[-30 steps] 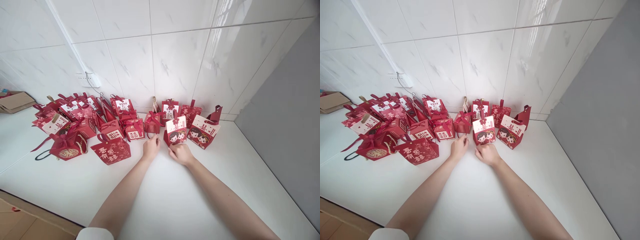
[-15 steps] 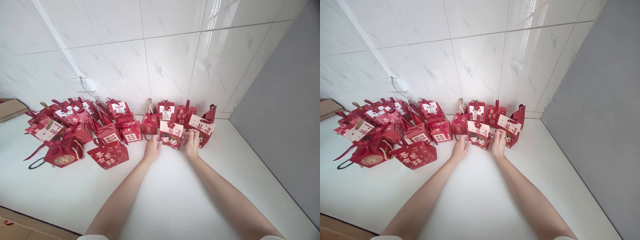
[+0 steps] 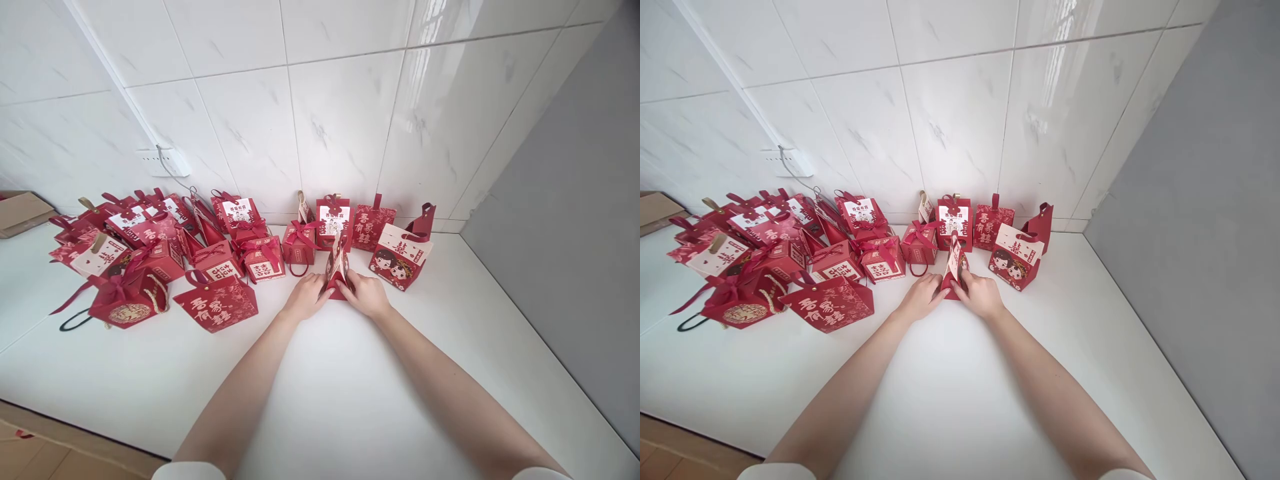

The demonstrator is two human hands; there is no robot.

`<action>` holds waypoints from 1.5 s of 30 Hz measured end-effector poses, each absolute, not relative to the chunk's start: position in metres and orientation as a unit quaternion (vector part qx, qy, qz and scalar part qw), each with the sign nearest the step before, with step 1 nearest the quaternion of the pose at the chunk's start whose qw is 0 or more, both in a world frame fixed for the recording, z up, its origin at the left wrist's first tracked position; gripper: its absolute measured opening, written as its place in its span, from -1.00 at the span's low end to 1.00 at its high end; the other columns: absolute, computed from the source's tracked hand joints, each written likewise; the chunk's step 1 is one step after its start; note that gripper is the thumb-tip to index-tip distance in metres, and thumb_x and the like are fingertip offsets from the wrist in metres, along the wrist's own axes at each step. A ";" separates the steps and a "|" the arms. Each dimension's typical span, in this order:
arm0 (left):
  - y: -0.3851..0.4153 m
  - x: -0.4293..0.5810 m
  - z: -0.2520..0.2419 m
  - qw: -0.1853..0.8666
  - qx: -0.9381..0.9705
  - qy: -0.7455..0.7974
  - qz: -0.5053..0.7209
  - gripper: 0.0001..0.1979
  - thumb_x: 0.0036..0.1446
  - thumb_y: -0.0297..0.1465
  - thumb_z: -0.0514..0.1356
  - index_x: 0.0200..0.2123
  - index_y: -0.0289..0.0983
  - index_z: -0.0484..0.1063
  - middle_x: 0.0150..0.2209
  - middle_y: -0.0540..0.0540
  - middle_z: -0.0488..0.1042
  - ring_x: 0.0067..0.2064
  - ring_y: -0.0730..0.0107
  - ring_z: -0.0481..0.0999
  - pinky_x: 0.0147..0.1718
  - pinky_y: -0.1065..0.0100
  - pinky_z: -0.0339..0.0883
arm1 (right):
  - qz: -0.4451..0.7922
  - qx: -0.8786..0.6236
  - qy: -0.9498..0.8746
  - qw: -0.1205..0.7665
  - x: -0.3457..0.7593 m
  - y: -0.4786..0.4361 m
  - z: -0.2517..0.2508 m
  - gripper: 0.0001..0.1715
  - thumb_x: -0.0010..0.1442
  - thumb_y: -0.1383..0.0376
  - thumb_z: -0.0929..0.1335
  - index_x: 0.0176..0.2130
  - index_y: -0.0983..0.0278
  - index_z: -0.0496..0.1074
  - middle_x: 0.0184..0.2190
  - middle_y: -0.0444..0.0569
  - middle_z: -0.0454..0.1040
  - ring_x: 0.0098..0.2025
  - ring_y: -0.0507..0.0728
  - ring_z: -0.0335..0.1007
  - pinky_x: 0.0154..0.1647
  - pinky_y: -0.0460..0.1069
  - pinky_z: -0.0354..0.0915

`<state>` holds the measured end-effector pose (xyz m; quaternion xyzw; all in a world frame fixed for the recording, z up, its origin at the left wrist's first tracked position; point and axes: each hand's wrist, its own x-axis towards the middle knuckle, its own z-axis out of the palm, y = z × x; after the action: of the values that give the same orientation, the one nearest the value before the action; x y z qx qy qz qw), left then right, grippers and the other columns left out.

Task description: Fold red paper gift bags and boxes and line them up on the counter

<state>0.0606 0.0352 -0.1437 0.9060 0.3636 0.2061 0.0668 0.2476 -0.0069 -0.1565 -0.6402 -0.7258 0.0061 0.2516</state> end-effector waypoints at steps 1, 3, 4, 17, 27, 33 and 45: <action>0.035 0.061 -0.145 0.045 0.906 0.375 0.190 -0.67 0.25 -0.19 -0.05 -0.26 -0.28 0.38 -0.35 -0.17 0.44 -0.25 0.19 0.43 -0.18 0.21 0.24 | -0.005 -0.654 -0.721 0.229 0.247 -0.006 -0.156 -0.48 0.29 -0.02 0.10 -0.24 0.27 0.40 -0.45 0.06 0.52 -0.45 0.17 0.43 -0.44 -0.04 0.10; 0.036 0.062 -0.146 0.008 0.904 0.398 0.156 -0.64 0.27 -0.22 -0.10 -0.32 -0.28 0.40 -0.42 -0.17 0.45 -0.31 0.20 0.46 -0.16 0.19 0.22 | -0.012 -0.676 -0.713 0.186 0.247 -0.005 -0.156 -0.42 0.31 -0.02 0.07 -0.29 0.30 0.42 -0.47 0.12 0.52 -0.46 0.19 0.44 -0.45 -0.02 0.10; 0.037 0.062 -0.147 -0.005 0.902 0.408 0.140 -0.64 0.28 -0.25 -0.11 -0.33 -0.28 0.41 -0.43 -0.16 0.46 -0.33 0.21 0.47 -0.16 0.18 0.22 | -0.010 -0.681 -0.713 0.168 0.247 -0.004 -0.156 -0.41 0.32 0.00 0.05 -0.30 0.31 0.43 -0.47 0.14 0.53 -0.45 0.19 0.45 -0.44 -0.02 0.10; 0.039 0.070 -0.146 -0.020 0.851 0.522 0.064 -0.67 0.28 -0.22 -0.12 -0.07 -0.26 0.28 -0.30 -0.18 0.52 -0.30 0.15 0.54 -0.36 0.27 0.26 | -0.020 -0.685 -0.721 0.099 0.249 0.003 -0.165 -0.70 0.36 0.19 0.10 -0.10 0.28 0.26 -0.31 0.04 0.55 -0.33 0.17 0.50 -0.41 -0.05 0.14; 0.038 0.075 -0.149 -0.025 0.861 0.503 0.067 -0.75 0.21 -0.38 -0.03 -0.14 -0.32 0.37 -0.33 -0.20 0.53 -0.30 0.13 0.55 -0.33 0.24 0.29 | -0.036 -0.663 -0.738 0.122 0.249 0.005 -0.170 -0.70 0.33 0.21 0.12 -0.15 0.29 0.32 -0.41 0.02 0.55 -0.42 0.14 0.47 -0.47 -0.06 0.05; 0.038 0.070 -0.152 -0.026 0.850 0.520 0.082 -0.80 0.15 -0.35 0.04 -0.27 -0.26 0.43 -0.43 -0.13 0.53 -0.36 0.18 0.53 -0.39 0.29 0.26 | -0.043 -0.634 -0.758 0.150 0.246 0.002 -0.168 -0.74 0.25 0.23 0.18 -0.23 0.26 0.39 -0.44 -0.04 0.55 -0.47 0.09 0.43 -0.48 -0.06 -0.02; 0.036 0.064 -0.154 -0.020 0.839 0.511 0.188 -0.87 0.07 -0.33 0.10 -0.40 -0.22 0.42 -0.51 -0.02 0.51 -0.45 0.32 0.49 -0.45 0.36 0.12 | -0.090 -0.592 -0.764 0.240 0.249 0.001 -0.172 -0.77 0.19 0.26 0.20 -0.34 0.27 0.39 -0.55 -0.11 0.50 -0.57 0.02 0.32 -0.52 -0.06 -0.14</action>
<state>0.0640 0.0360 -0.1545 0.8387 0.5108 0.1876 -0.0204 0.2488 0.0007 -0.1716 -0.5921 -0.7641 -0.0903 0.2397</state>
